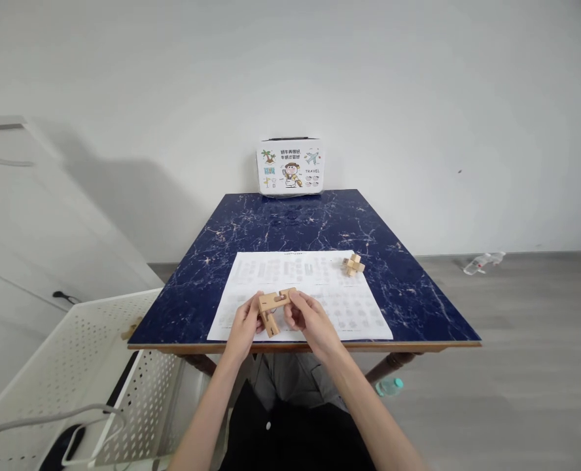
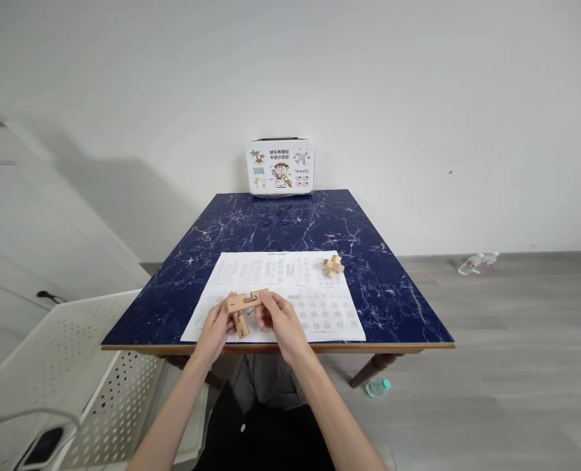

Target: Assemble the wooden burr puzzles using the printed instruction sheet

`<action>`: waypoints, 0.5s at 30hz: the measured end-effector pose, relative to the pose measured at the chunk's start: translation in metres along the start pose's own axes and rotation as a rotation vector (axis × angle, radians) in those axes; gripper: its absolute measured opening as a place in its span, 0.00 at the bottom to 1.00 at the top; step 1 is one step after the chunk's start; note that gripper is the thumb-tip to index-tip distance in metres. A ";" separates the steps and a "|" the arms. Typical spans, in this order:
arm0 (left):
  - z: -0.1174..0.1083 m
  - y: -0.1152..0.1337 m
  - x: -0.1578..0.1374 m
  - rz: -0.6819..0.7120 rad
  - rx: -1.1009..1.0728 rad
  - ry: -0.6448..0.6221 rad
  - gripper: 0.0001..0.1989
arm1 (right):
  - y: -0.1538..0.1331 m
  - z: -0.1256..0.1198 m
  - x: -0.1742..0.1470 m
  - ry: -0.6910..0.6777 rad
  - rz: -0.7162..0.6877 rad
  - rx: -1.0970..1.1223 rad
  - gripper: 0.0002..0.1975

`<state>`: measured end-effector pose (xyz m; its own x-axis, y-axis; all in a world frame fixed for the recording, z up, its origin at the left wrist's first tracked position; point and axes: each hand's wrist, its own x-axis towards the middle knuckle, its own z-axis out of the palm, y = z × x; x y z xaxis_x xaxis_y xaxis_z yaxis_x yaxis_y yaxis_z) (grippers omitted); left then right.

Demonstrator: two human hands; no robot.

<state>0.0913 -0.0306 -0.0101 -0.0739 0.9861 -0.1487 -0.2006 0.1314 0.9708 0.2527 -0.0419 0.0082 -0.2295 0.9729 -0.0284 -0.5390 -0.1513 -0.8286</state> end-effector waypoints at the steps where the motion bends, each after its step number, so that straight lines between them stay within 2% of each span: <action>1: 0.000 0.000 0.000 -0.003 0.000 0.002 0.31 | 0.001 0.001 0.000 0.006 0.006 -0.003 0.22; 6: 0.000 0.002 -0.002 -0.042 -0.023 0.034 0.35 | 0.002 0.003 -0.003 0.015 0.011 0.007 0.21; 9: -0.002 0.004 -0.003 -0.061 -0.038 0.024 0.35 | 0.003 0.007 -0.004 -0.027 0.068 0.063 0.21; 12: -0.004 0.006 -0.005 -0.050 -0.023 -0.070 0.31 | 0.008 0.012 -0.003 -0.051 0.158 0.084 0.23; 15: -0.005 0.008 -0.006 -0.023 -0.046 -0.195 0.27 | 0.015 0.016 -0.003 -0.029 0.185 0.062 0.24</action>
<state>0.0848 -0.0359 -0.0022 0.1208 0.9845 -0.1271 -0.2452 0.1537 0.9572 0.2316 -0.0498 0.0046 -0.3522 0.9221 -0.1602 -0.5341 -0.3386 -0.7746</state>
